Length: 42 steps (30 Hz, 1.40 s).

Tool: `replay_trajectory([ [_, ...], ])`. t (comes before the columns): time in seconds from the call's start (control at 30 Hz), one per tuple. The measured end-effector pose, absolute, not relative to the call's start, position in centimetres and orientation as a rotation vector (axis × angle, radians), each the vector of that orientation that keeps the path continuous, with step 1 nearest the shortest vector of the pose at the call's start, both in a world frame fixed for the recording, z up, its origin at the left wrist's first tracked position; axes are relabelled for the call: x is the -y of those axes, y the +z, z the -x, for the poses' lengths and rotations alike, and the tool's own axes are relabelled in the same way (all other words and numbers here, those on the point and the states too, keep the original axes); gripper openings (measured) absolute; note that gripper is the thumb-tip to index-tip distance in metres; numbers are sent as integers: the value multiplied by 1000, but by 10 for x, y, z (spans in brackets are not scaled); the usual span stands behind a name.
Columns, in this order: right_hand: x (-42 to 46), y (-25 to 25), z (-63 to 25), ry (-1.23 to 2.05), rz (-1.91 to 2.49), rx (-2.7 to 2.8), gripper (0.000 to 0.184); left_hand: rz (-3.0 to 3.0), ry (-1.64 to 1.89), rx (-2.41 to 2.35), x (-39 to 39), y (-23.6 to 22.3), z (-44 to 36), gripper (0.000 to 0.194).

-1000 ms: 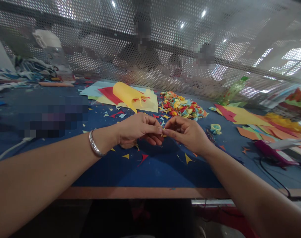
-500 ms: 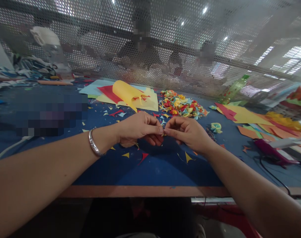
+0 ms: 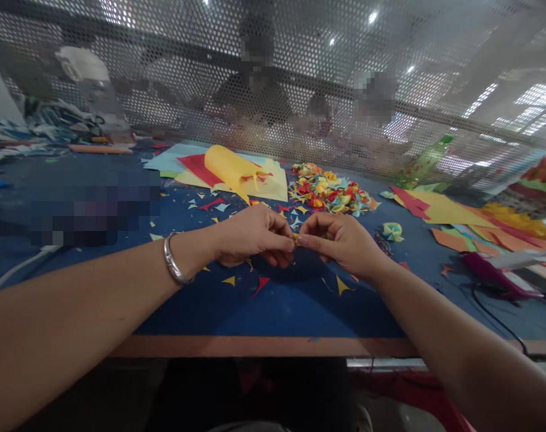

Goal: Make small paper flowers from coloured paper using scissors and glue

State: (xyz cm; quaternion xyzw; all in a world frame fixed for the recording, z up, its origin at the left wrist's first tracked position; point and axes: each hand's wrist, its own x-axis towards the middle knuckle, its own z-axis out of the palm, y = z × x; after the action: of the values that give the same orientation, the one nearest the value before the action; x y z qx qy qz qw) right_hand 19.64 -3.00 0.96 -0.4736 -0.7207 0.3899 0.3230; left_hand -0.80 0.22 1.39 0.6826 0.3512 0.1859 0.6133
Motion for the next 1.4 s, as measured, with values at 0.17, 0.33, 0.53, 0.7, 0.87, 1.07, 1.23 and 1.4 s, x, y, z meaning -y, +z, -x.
replay_trajectory([
  [0.17, 31, 10, -197, 1009, 1257, 1895, 32, -1577, 421, -800, -2, 12, 8, 11],
  [0.33, 33, 13, -196, 1033, 1250, 1902, 32, -1661, 377, -762, -6, 12, 12, 13],
  [0.53, 31, 10, -197, 1041, 1246, 1907, 31, -1781, 490, -778, -7, 16, 12, 12],
  [0.7, 30, 8, -198, 1041, 1225, 1917, 26, -1648, 644, -685, -3, 9, 4, 22],
  [0.87, 30, 10, -197, 1036, 1223, 1929, 26, -1583, 695, -651, -4, 2, 1, 26],
  [1.07, 33, 15, -195, 942, 1258, 1781, 30, -1342, 671, -736, -8, 6, 4, 22],
  [1.23, 31, 13, -199, 802, 1206, 1657, 25, -1202, 683, -775, -10, 8, 4, 19],
  [1.4, 29, 15, -205, 555, 1252, 1718, 22, -1176, 798, -794, -13, 7, 4, 14],
])
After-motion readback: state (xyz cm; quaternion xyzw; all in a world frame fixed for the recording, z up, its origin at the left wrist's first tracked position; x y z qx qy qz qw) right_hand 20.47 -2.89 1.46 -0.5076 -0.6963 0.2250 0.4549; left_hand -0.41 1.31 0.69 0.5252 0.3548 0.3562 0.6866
